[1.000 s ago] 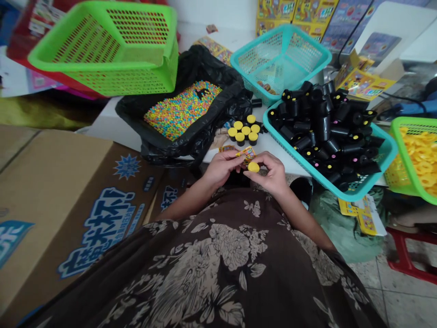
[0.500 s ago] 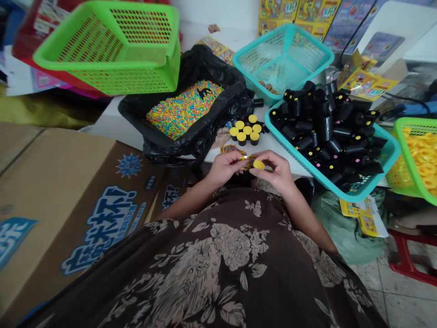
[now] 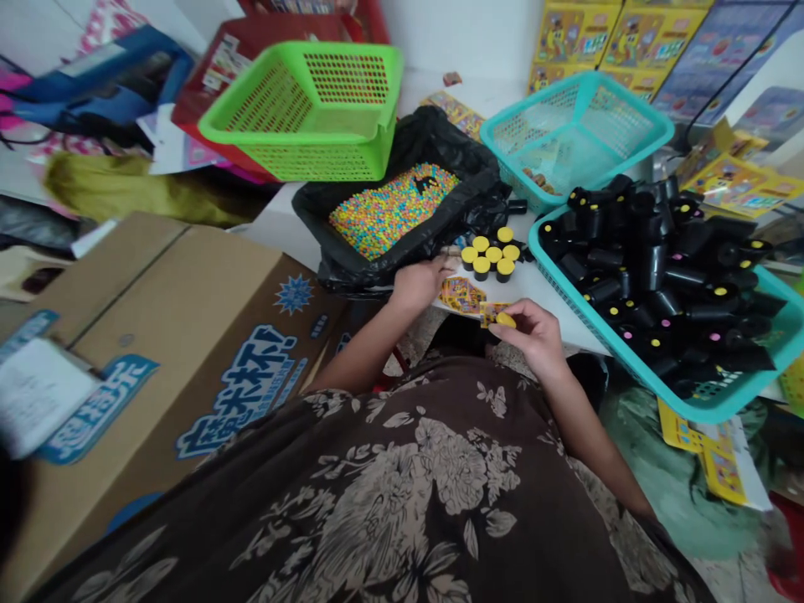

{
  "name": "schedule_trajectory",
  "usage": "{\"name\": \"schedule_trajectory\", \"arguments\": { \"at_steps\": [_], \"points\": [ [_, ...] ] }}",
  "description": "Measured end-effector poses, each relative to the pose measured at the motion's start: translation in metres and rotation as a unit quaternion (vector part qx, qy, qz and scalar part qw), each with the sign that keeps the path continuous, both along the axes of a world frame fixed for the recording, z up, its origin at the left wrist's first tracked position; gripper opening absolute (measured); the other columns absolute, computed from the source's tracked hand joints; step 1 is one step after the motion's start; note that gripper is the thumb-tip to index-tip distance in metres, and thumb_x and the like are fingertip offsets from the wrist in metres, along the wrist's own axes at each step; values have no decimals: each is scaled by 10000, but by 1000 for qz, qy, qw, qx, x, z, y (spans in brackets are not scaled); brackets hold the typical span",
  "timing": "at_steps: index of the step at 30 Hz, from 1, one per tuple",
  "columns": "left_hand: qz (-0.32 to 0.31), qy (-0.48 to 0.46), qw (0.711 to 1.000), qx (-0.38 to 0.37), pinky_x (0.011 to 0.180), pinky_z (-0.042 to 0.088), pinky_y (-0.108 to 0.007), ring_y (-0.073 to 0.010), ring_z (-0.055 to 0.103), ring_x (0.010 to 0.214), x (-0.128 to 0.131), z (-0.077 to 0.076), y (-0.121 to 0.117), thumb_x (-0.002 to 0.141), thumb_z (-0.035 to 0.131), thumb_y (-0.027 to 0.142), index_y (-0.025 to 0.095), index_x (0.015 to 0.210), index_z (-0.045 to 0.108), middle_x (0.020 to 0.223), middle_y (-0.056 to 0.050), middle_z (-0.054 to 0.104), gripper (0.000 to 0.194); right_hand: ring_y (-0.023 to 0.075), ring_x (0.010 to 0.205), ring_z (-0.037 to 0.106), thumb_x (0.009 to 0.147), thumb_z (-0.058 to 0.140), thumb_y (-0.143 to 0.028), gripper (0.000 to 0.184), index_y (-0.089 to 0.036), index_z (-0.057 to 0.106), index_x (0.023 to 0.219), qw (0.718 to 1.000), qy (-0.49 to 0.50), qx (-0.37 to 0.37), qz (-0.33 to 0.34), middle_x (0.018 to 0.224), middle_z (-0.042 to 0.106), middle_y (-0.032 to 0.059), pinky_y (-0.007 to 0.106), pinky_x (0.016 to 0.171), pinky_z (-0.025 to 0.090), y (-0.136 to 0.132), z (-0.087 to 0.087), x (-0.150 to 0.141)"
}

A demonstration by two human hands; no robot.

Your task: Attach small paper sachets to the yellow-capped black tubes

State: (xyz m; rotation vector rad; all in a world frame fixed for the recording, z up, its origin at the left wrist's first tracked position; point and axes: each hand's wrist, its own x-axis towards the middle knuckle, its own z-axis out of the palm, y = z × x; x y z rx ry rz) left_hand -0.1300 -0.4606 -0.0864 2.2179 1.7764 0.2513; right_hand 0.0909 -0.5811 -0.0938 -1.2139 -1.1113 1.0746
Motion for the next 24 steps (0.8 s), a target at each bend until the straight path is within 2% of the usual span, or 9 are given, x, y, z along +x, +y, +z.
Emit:
{"name": "schedule_trajectory", "arguments": {
  "at_steps": [4, 9, 11, 13, 16, 18, 20, 22, 24],
  "points": [
    [-56, -19, 998, 4, 830, 515, -324, -285, 742, 983, 6, -2, 12, 961, 550, 103, 114, 1145, 773, 1089, -192, 781, 289, 135, 590, 581, 605, 971, -356, 306, -224, 739, 753, 1000, -6, 9, 0, 691, 691, -23, 260, 529, 478, -1, 1, -2],
    [-83, -92, 992, 12, 824, 509, -308, -269, 719, 955, -1, -3, 16, 837, 716, 117, 167, 986, 776, 1006, -112, 763, 169, 145, 588, 588, 610, 972, -383, 304, -225, 747, 737, 1000, -3, 22, -11, 690, 698, -10, 259, 513, 467, 0, -1, 0],
    [-72, -113, 991, 24, 828, 508, -308, -263, 709, 964, -5, -4, 12, 819, 734, 118, 171, 1007, 768, 1014, -103, 746, 198, 144, 589, 580, 618, 971, -384, 303, -224, 745, 743, 999, 1, 30, -26, 694, 693, -9, 261, 517, 458, 0, -3, 1],
    [-55, -162, 983, 62, 862, 509, -310, -247, 695, 990, -6, -4, 3, 830, 717, 116, 180, 1121, 752, 1056, -94, 733, 300, 147, 604, 579, 625, 970, -390, 310, -225, 739, 752, 998, 6, 40, -46, 705, 689, -9, 267, 536, 459, -1, -4, 1],
    [-57, -291, 949, 103, 883, 514, -310, -211, 668, 948, 1, -3, -19, 883, 736, 255, 200, 1131, 749, 1029, -68, 720, 254, 159, 652, 600, 628, 970, -442, 350, -234, 723, 763, 996, 12, 60, -67, 734, 687, -11, 289, 587, 487, -1, -3, 0],
    [-87, -387, 916, 67, 837, 518, -303, -190, 648, 875, 11, 0, -35, 882, 767, 399, 197, 1011, 768, 950, -55, 715, 240, 156, 661, 598, 629, 970, -493, 388, -240, 712, 771, 995, 17, 72, -74, 736, 678, -17, 297, 610, 497, -1, -1, -1],
    [-120, -465, 877, -13, 774, 512, -293, -171, 631, 817, 23, 3, -47, 849, 795, 483, 191, 960, 780, 911, -50, 719, 313, 152, 659, 591, 633, 964, -538, 420, -244, 700, 776, 994, 21, 81, -71, 730, 665, -22, 302, 619, 499, -1, 3, -3],
    [-133, -510, 843, -106, 684, 487, -276, -146, 596, 739, 34, 5, -53, 824, 804, 542, 189, 941, 789, 865, -39, 711, 372, 151, 663, 588, 646, 956, -561, 436, -246, 688, 782, 995, 13, 82, -57, 735, 656, -23, 309, 627, 507, -2, 6, -4],
    [-136, -520, 823, -182, 587, 432, -256, -120, 529, 645, 41, 5, -54, 810, 794, 611, 187, 837, 772, 754, -13, 655, 425, 151, 671, 593, 667, 944, -566, 433, -246, 681, 793, 996, -4, 80, -39, 748, 652, -23, 314, 634, 516, -4, 8, -4]
  ]
}}
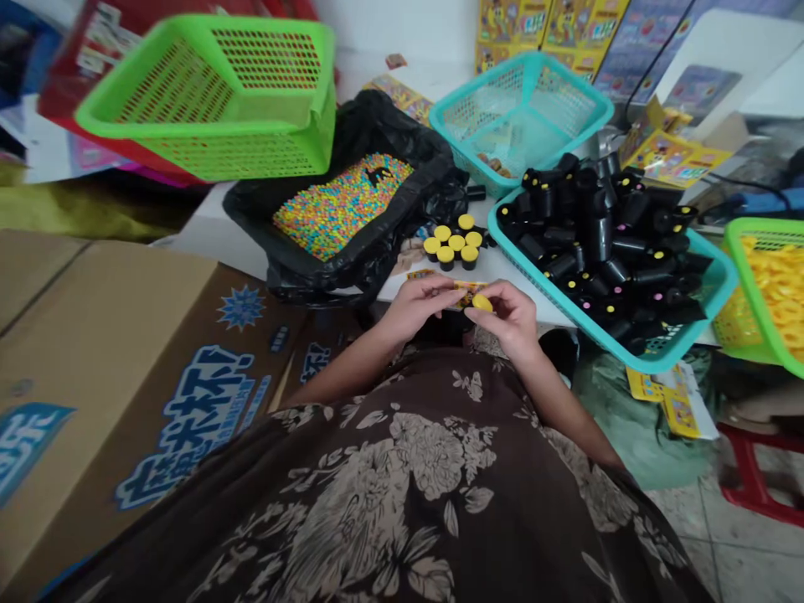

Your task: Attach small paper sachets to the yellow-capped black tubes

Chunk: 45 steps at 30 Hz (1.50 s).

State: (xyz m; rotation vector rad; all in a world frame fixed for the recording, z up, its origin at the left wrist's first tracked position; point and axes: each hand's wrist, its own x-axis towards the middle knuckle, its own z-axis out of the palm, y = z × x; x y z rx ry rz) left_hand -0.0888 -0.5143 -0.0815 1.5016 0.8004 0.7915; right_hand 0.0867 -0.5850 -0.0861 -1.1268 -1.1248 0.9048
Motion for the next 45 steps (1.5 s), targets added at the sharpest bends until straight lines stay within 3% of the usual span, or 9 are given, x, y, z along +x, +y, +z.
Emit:
{"name": "schedule_trajectory", "arguments": {
  "at_steps": [4, 10, 17, 24, 29, 33, 38, 45],
  "points": [
    [-26, 8, 999, -30, 505, 334, -237, -94, 438, 544, 4, -5, 4, 773, 794, 697, 182, 592, 623, 567, 24, 503, 572, 148, 673, 595, 708, 921, -533, 392, -241, 683, 815, 1000, -24, -5, 18, 751, 657, -29, 305, 631, 512, -4, 1, 2],
    [-14, 20, 999, 22, 533, 339, -250, -107, 444, 558, -1, -6, 4, 816, 770, 647, 192, 574, 588, 566, 12, 547, 547, 190, 820, 669, 740, 903, -510, 338, -260, 693, 828, 999, -32, 28, -5, 883, 716, 4, 352, 757, 562, -3, 2, 10],
    [-17, 46, 996, 74, 573, 327, -259, -103, 398, 576, -8, -5, 4, 718, 872, 593, 197, 566, 546, 570, 37, 493, 535, 229, 884, 697, 748, 871, -558, 354, -269, 697, 855, 998, -36, 44, -13, 963, 746, 25, 418, 837, 576, 1, 12, 18],
    [-78, 61, 982, 164, 638, 387, -297, -142, 519, 628, -15, 5, 4, 774, 865, 564, 217, 606, 619, 599, 11, 572, 457, 221, 860, 689, 701, 910, -570, 377, -260, 721, 802, 997, -18, -13, 69, 924, 759, 22, 403, 796, 576, 6, 25, 13],
    [-88, 67, 979, 174, 693, 437, -307, -149, 570, 669, -16, 7, 3, 772, 892, 404, 227, 635, 682, 658, -4, 646, 307, 139, 641, 599, 684, 934, -505, 357, -230, 716, 751, 992, 11, -93, 81, 734, 696, -12, 304, 589, 505, 10, 20, 13],
    [-82, 55, 982, 163, 701, 457, -306, -153, 593, 685, -15, 8, 3, 754, 902, 348, 235, 695, 754, 680, -7, 679, 195, 99, 524, 518, 662, 935, -525, 393, -211, 708, 725, 984, 42, -147, 88, 647, 655, -21, 262, 461, 398, 13, 14, 11],
    [-86, 21, 992, 95, 691, 475, -267, -137, 636, 706, -13, 4, 3, 725, 924, 300, 204, 754, 802, 709, -14, 715, 158, 95, 501, 520, 652, 946, -563, 436, -213, 699, 735, 988, 51, -135, 61, 637, 655, -23, 255, 441, 409, 12, 12, 6],
    [-83, -52, 994, -39, 599, 481, -241, -108, 602, 610, -7, -12, 1, 618, 979, 536, 144, 761, 766, 701, -24, 717, 468, 106, 571, 558, 661, 955, -496, 385, -222, 704, 762, 997, 22, -73, 4, 680, 666, -39, 260, 536, 489, 4, 16, -1]
  ]
}}
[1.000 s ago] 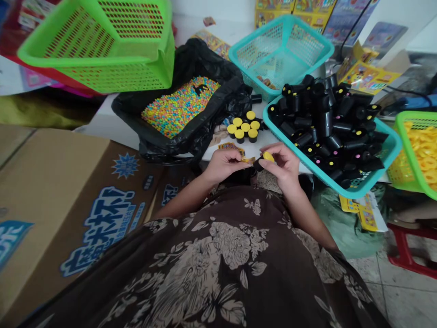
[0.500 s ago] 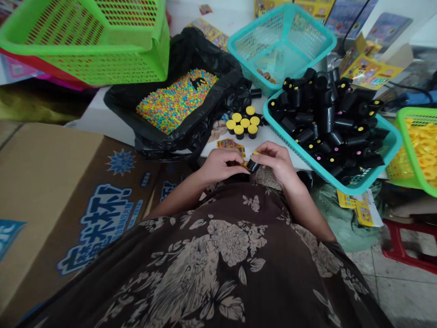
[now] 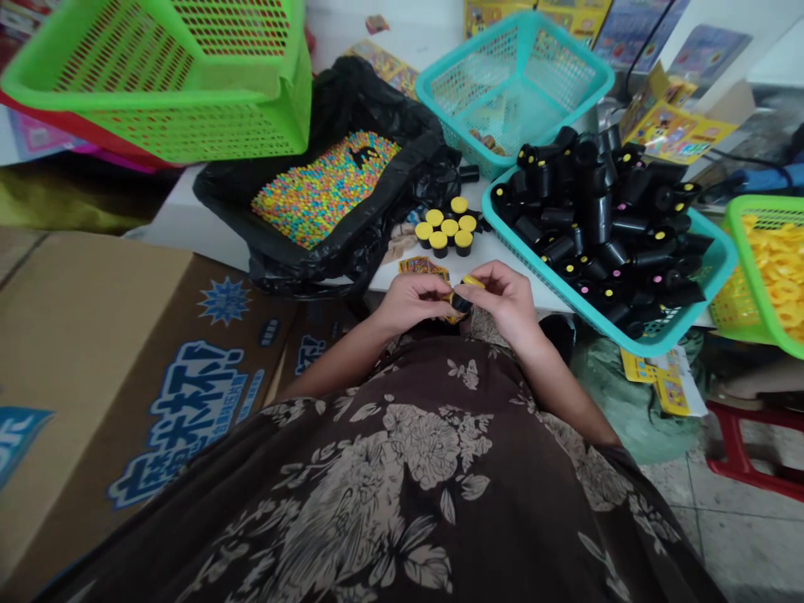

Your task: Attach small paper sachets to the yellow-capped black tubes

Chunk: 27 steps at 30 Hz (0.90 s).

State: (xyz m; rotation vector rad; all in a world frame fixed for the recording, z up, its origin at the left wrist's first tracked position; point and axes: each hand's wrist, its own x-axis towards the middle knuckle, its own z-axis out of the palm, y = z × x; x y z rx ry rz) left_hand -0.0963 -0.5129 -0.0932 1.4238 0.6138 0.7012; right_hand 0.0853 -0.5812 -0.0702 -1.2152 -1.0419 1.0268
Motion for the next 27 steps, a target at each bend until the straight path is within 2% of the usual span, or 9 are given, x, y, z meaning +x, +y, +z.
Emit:
{"name": "schedule_trajectory", "arguments": {
  "at_steps": [4, 9, 13, 18, 22, 25, 27],
  "points": [
    [-6, -8, 998, -55, 558, 466, -243, -102, 577, 564, 4, -7, 0, 558, 994, 575, 152, 772, 735, 674, -1, 690, 541, 122, 609, 573, 692, 932, -457, 336, -234, 692, 766, 999, -31, 17, -12, 701, 670, -40, 274, 564, 506, -1, 2, -1],
    [7, -48, 996, -79, 690, 488, -262, -107, 610, 688, 9, -12, -4, 585, 1004, 486, 142, 814, 732, 759, 1, 692, 494, 122, 634, 571, 711, 920, -443, 322, -229, 693, 789, 999, -49, 20, -11, 715, 661, -42, 272, 582, 496, 0, -2, 1],
    [3, -83, 988, -133, 759, 510, -281, -120, 664, 746, 13, -13, -11, 630, 987, 425, 153, 853, 699, 803, 2, 716, 454, 129, 679, 579, 728, 923, -463, 331, -228, 716, 834, 996, -78, 35, 10, 766, 665, -30, 281, 614, 489, 0, -6, 7],
    [44, -108, 978, -175, 683, 509, -258, -88, 622, 623, 16, -11, -17, 570, 993, 344, 174, 801, 623, 699, 58, 674, 469, 151, 761, 609, 750, 926, -466, 301, -253, 801, 922, 988, -134, 63, 50, 843, 674, -8, 298, 654, 475, 3, -10, 19],
    [52, -104, 977, -176, 615, 490, -242, -76, 586, 567, 16, -6, -18, 579, 974, 335, 184, 753, 576, 655, 69, 649, 460, 160, 783, 631, 759, 921, -500, 311, -281, 832, 961, 991, -80, 69, 77, 858, 677, -5, 319, 700, 515, 4, -14, 22],
    [28, -103, 970, -219, 611, 507, -251, -100, 629, 607, 16, -2, -18, 614, 952, 366, 185, 735, 566, 678, 41, 678, 443, 153, 768, 630, 778, 900, -534, 342, -302, 841, 1022, 993, -32, 65, 90, 874, 674, -5, 331, 722, 546, 4, -17, 21],
    [8, -114, 960, -255, 645, 538, -274, -126, 669, 658, 16, 1, -18, 634, 945, 381, 183, 753, 583, 712, 17, 705, 429, 157, 780, 631, 819, 865, -545, 348, -321, 842, 1084, 993, -42, 75, 86, 890, 673, 0, 333, 725, 553, 3, -18, 20]
  ]
}}
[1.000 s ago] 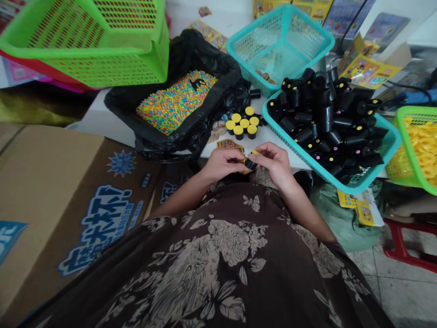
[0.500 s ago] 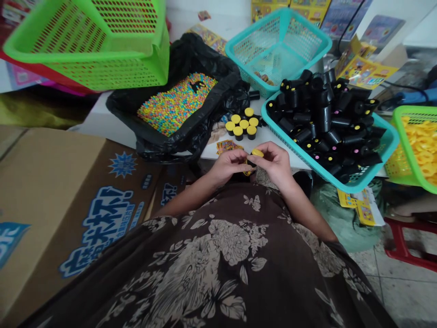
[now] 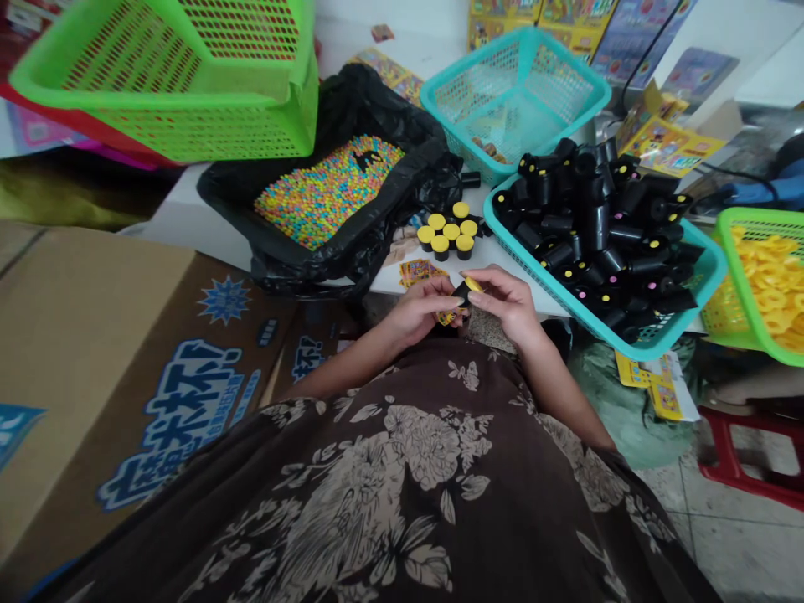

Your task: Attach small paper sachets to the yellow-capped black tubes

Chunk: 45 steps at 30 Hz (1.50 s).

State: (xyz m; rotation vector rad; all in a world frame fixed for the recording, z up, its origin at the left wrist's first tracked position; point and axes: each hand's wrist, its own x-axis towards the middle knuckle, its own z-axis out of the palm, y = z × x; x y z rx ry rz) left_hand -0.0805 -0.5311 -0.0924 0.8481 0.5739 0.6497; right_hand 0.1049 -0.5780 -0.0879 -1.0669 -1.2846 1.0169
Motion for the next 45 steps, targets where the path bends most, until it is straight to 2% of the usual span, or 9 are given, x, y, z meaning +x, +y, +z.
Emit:
{"name": "schedule_trajectory", "arguments": {
  "at_steps": [4, 8, 16, 25, 31, 34, 37, 41, 45],
  "points": [
    [-16, -43, 998, -46, 723, 579, -316, -155, 706, 714, 1, 0, 1, 654, 957, 406, 179, 777, 634, 757, -6, 736, 414, 186, 868, 655, 909, 792, -517, 352, -370, 808, 1228, 995, -78, 57, -30, 991, 705, 22, 345, 727, 572, -2, 1, -2],
    [-21, -62, 995, -77, 781, 594, -341, -169, 729, 727, 3, -4, 1, 671, 962, 392, 172, 835, 696, 797, -5, 748, 382, 209, 925, 677, 970, 723, -525, 317, -357, 812, 1224, 983, -160, 93, -15, 1003, 743, 39, 379, 781, 601, -3, 5, -3],
    [-9, -69, 992, -106, 760, 585, -318, -154, 706, 716, 1, -4, 1, 709, 943, 340, 171, 864, 731, 807, -6, 738, 312, 209, 956, 696, 971, 727, -530, 388, -343, 774, 1309, 982, -166, 84, 45, 1105, 753, 58, 408, 829, 646, -5, 5, -2],
    [-44, -81, 992, -81, 758, 600, -341, -195, 748, 740, 2, -6, 0, 746, 923, 397, 186, 862, 713, 801, -26, 747, 320, 202, 886, 714, 882, 815, -556, 266, -316, 850, 992, 997, -55, 46, -32, 967, 768, 37, 395, 798, 630, -6, 3, -7],
    [-76, -70, 992, -69, 752, 602, -334, -201, 753, 747, 2, -7, 0, 809, 864, 452, 168, 872, 723, 829, -71, 773, 323, 164, 672, 641, 826, 842, -627, 354, -278, 793, 841, 998, 6, 13, -65, 873, 739, 22, 343, 604, 569, -6, -3, -15],
    [-89, -70, 991, -74, 745, 603, -326, -214, 766, 785, 2, -10, 1, 795, 872, 470, 161, 899, 740, 858, -86, 782, 352, 163, 682, 632, 837, 846, -592, 333, -270, 762, 826, 996, 28, 18, -88, 807, 711, 8, 326, 607, 549, -6, -6, -19],
    [-65, -67, 992, -83, 752, 610, -337, -211, 756, 784, 3, -11, 2, 806, 866, 437, 166, 878, 732, 831, -70, 763, 311, 172, 743, 657, 894, 793, -573, 305, -269, 763, 872, 995, -4, 36, -89, 851, 726, 11, 340, 670, 570, -7, -4, -19],
    [22, -58, 995, -84, 662, 593, -311, -161, 709, 688, 3, -4, 0, 822, 855, 376, 201, 930, 708, 836, -13, 739, 253, 228, 999, 703, 875, 809, -571, 309, -287, 796, 997, 983, -138, 99, -76, 1071, 765, 53, 414, 841, 603, -8, 3, -16],
    [49, -59, 995, -68, 639, 600, -313, -152, 707, 653, 4, 3, -3, 791, 881, 364, 222, 989, 675, 853, 18, 737, 318, 209, 971, 708, 878, 826, -492, 232, -282, 800, 974, 980, -119, 103, -125, 1021, 759, 44, 359, 765, 603, -8, 1, -18]
  ]
}}
